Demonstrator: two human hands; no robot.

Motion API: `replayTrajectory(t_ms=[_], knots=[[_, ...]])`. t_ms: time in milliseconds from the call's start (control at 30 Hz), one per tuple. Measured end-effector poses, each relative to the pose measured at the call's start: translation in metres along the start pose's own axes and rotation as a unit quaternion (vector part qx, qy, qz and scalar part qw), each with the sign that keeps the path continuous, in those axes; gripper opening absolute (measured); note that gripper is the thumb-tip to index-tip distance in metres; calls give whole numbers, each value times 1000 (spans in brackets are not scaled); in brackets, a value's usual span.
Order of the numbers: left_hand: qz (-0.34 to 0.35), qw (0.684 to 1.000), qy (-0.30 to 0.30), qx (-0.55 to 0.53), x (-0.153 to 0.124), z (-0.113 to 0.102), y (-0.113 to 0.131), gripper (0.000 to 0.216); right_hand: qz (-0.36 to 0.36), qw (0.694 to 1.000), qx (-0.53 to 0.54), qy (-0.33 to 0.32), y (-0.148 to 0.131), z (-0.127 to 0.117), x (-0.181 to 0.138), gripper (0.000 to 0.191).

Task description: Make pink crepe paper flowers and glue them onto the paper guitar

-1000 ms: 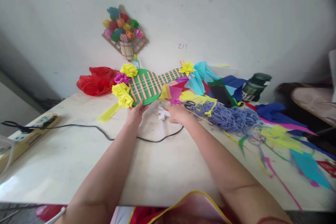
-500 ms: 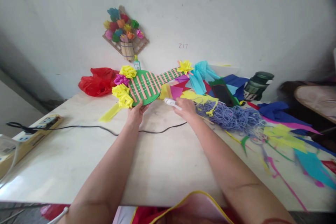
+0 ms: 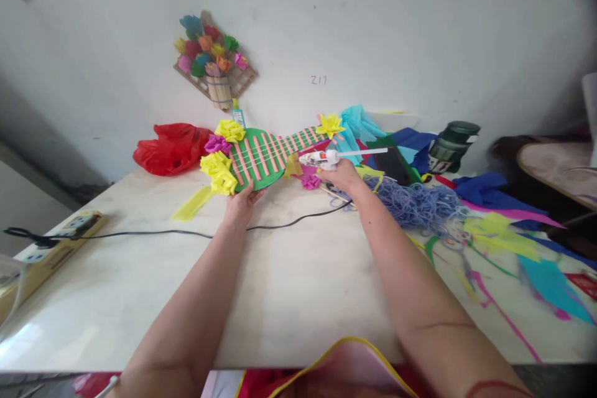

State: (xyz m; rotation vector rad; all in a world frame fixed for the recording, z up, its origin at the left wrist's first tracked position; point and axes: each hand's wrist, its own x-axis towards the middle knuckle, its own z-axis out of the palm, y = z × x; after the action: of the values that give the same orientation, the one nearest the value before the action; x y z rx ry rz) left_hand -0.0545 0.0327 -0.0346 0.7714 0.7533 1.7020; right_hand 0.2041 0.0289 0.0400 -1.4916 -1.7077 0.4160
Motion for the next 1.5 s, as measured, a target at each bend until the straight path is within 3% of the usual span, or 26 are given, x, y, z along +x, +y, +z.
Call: replayTrajectory(t_ms=[467,1500], knots=[[-26,999,-18,20,2,-4,-4,44,53,996,72,3,9,-4,4,23],[-34,999,-23,29,2,-4,-5,46,29,997,-74,-21,-1,5,0,33]])
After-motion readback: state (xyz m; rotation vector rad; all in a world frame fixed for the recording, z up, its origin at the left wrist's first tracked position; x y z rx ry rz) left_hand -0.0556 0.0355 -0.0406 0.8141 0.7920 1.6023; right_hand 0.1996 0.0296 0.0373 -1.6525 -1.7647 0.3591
